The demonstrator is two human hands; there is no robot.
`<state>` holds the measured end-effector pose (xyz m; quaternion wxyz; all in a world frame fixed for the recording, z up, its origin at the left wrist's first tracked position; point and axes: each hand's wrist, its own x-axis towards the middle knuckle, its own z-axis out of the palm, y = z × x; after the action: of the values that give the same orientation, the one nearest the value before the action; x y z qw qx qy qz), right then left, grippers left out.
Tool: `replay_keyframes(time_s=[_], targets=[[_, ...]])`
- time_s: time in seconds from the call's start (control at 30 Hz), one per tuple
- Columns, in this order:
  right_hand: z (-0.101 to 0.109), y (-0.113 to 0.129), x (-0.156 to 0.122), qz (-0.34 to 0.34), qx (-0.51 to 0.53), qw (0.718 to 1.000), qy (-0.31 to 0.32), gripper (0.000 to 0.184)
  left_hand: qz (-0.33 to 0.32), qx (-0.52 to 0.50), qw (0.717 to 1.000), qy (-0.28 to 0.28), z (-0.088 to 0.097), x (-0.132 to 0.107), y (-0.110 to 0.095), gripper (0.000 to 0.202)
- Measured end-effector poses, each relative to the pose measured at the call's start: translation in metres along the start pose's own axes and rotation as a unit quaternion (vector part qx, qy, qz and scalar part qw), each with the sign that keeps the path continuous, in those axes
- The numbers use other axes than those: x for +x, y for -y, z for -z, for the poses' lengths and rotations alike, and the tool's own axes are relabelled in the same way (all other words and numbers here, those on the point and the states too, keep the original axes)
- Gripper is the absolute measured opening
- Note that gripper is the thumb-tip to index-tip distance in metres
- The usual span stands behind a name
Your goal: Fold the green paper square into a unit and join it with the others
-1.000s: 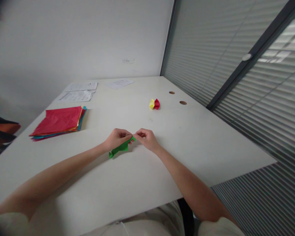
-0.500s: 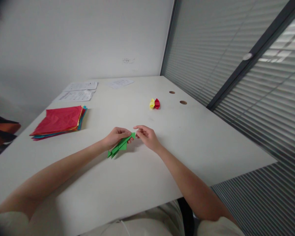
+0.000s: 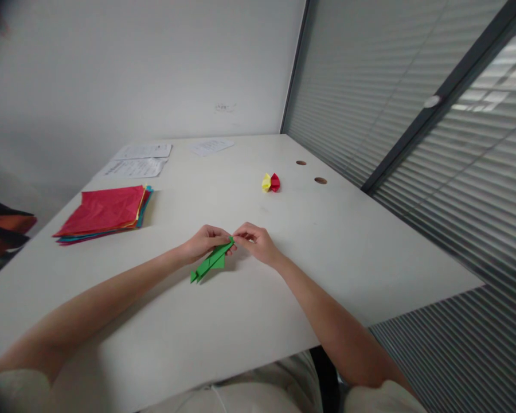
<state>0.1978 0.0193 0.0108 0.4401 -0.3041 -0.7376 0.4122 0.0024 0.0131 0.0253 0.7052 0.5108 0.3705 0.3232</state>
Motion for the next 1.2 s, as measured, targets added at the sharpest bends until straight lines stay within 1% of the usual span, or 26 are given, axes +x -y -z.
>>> replay_keyframes(time_s=[0.2, 0.37, 0.53, 0.67, 0.8, 1.03, 1.2], targets=[[0.0016, 0.0002, 0.0007, 0.006, -0.002, 1.000, -0.022, 0.020, -0.011, -0.011, 1.000, 0.009, 0.0012, 0.0000, -0.0020, 0.030], [0.0019, -0.0016, 0.0005, 0.008, -0.002, 1.000, -0.021, 0.017, -0.009, -0.016, 1.000, 0.006, 0.0006, -0.0015, -0.0032, 0.029], [0.0010, -0.0036, 0.0001, -0.004, 0.011, 1.000, -0.018, 0.019, -0.004, -0.015, 1.000, -0.002, 0.0003, -0.0023, -0.0033, 0.029], [0.0008, -0.0038, 0.0004, -0.014, 0.012, 1.000, -0.019, 0.023, -0.009, -0.001, 1.000, -0.005, 0.0002, -0.0016, -0.0013, 0.033], [0.0006, -0.0035, 0.0008, -0.014, -0.008, 1.000, -0.026, 0.025, -0.033, 0.020, 0.999, -0.012, 0.0022, 0.0008, 0.0031, 0.028], [-0.0004, -0.0033, 0.0010, -0.030, 0.007, 0.999, -0.030, 0.021, -0.047, 0.027, 0.998, -0.008, 0.0045, 0.0025, 0.0048, 0.027], [0.0004, -0.0035, 0.0009, -0.028, -0.008, 0.999, -0.030, 0.021, -0.045, 0.040, 0.998, -0.011, 0.0041, 0.0022, 0.0054, 0.029]])
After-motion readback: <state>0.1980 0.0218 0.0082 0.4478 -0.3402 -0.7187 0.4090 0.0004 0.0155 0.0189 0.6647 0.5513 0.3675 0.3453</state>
